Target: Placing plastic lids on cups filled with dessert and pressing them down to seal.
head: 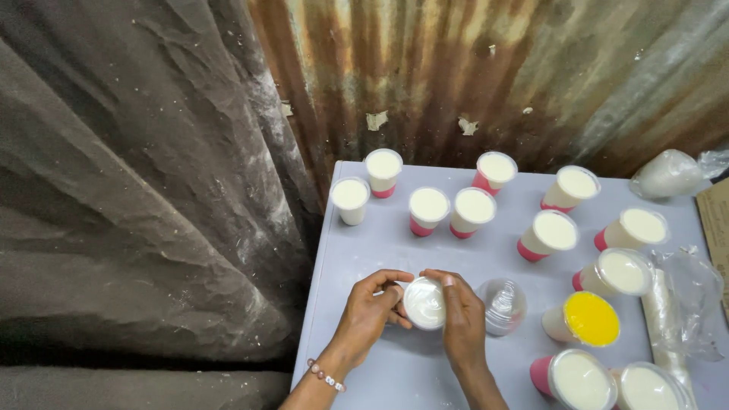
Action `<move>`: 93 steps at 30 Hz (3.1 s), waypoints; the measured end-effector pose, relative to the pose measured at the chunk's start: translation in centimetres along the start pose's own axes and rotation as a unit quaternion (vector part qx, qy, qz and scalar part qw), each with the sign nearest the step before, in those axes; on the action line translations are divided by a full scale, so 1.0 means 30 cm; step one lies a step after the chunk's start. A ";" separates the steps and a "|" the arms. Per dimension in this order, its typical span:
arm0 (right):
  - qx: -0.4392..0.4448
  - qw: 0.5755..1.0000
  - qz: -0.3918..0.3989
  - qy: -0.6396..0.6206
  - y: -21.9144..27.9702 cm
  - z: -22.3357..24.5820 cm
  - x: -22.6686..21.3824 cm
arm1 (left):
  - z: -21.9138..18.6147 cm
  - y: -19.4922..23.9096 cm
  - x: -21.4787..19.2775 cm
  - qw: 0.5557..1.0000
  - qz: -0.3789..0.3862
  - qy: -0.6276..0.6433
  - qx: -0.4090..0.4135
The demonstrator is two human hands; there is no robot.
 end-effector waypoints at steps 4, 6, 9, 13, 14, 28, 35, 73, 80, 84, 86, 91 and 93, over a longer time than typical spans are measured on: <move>0.016 0.998 0.014 -0.062 -0.019 -0.012 0.012 | -0.003 -0.021 0.004 0.999 0.018 0.033 -0.011; 0.031 0.999 0.017 -0.034 -0.020 0.034 0.004 | 0.001 -0.013 0.006 0.999 0.026 0.037 -0.019; -0.016 0.997 -0.067 0.029 -0.013 0.036 -0.027 | 0.029 -0.009 0.015 0.998 0.009 0.063 -0.025; -0.081 0.987 -0.117 0.070 0.062 0.078 -0.028 | 0.026 0.027 0.029 0.996 -0.008 0.080 -0.024; -0.118 0.982 -0.108 0.100 0.079 0.076 -0.016 | 0.023 0.040 0.033 0.996 -0.008 0.089 -0.029; -0.325 0.918 -0.122 0.190 0.065 0.031 0.051 | -0.010 -0.008 0.029 0.996 0.016 0.035 -0.076; -0.324 0.921 -0.116 0.182 0.049 0.035 0.050 | -0.037 -0.050 0.037 0.995 0.060 -0.024 -0.077; -0.366 0.903 -0.076 0.212 0.058 0.028 0.054 | 0.084 -0.039 0.023 0.998 0.047 0.044 -0.025; -0.224 0.966 -0.015 0.126 0.063 0.041 0.019 | 0.113 0.051 0.043 0.998 0.004 0.010 0.066; -0.151 0.988 -0.010 0.012 0.055 0.056 -0.013 | 0.141 0.049 0.047 0.996 -0.011 0.012 0.083; -0.145 0.989 -0.002 0.016 0.051 0.061 -0.021 | 0.145 0.047 0.048 0.996 -0.009 0.014 0.087; -0.190 0.979 0.036 0.061 0.064 0.037 -0.005 | 0.148 0.047 0.051 0.998 -0.022 0.015 0.061; -0.184 0.979 0.043 0.072 0.061 0.035 -0.009 | 0.170 0.029 0.049 0.997 -0.015 0.012 0.076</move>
Point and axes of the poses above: each hand's wrist, its own y-axis away from the middle knuckle, its own x-axis out of the palm, z = x × y, the point moved 4 cm from there along -y, towards the middle knuckle
